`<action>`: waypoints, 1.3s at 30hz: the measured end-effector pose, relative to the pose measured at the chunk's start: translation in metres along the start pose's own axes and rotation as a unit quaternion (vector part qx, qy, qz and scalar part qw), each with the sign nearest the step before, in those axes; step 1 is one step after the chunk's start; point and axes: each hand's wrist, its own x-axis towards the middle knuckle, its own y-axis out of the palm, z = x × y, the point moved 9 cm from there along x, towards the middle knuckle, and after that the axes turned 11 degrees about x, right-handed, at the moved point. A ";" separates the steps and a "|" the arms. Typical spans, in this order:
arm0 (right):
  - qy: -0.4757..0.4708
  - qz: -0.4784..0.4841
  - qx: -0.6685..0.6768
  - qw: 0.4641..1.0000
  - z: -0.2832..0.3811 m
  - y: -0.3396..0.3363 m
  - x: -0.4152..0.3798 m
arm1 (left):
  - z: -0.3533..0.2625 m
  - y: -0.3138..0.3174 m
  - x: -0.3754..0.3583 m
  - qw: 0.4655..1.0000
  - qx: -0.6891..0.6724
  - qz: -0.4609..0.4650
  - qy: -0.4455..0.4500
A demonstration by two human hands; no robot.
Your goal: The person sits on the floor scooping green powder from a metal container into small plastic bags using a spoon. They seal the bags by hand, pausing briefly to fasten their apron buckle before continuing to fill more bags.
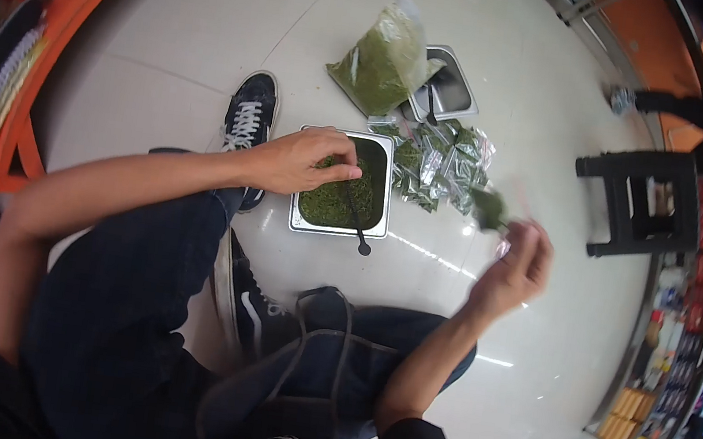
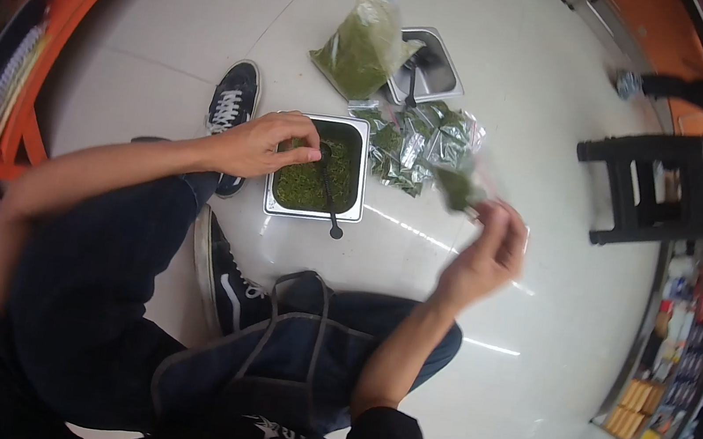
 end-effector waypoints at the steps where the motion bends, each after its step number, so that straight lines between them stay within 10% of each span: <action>1: -0.019 -0.007 0.034 0.999 0.011 -0.015 0.010 | -0.001 0.005 -0.003 0.998 0.046 0.023 0.047; 8: 0.118 -0.049 0.059 0.990 -0.070 -0.034 0.072 | -0.010 0.007 -0.016 0.991 0.054 0.015 0.120; 14: 0.170 0.106 -0.227 0.953 -0.116 -0.028 0.016 | -0.013 0.012 -0.018 0.992 0.026 0.097 0.078; 20: 0.123 0.247 -0.542 0.794 -0.070 -0.091 -0.128 | -0.015 0.002 -0.027 0.979 0.080 0.048 0.181; 23: 0.141 0.221 -0.395 0.881 -0.044 -0.069 -0.133 | -0.007 0.008 -0.034 0.980 0.117 0.112 0.113; 29: 0.052 0.265 -0.462 0.845 -0.034 -0.052 -0.138 | 0.037 0.013 -0.042 0.963 0.183 0.159 0.114; 39: 0.115 0.153 -0.283 0.940 0.098 -0.097 -0.205 | 0.079 -0.021 -0.100 0.964 0.188 0.182 0.036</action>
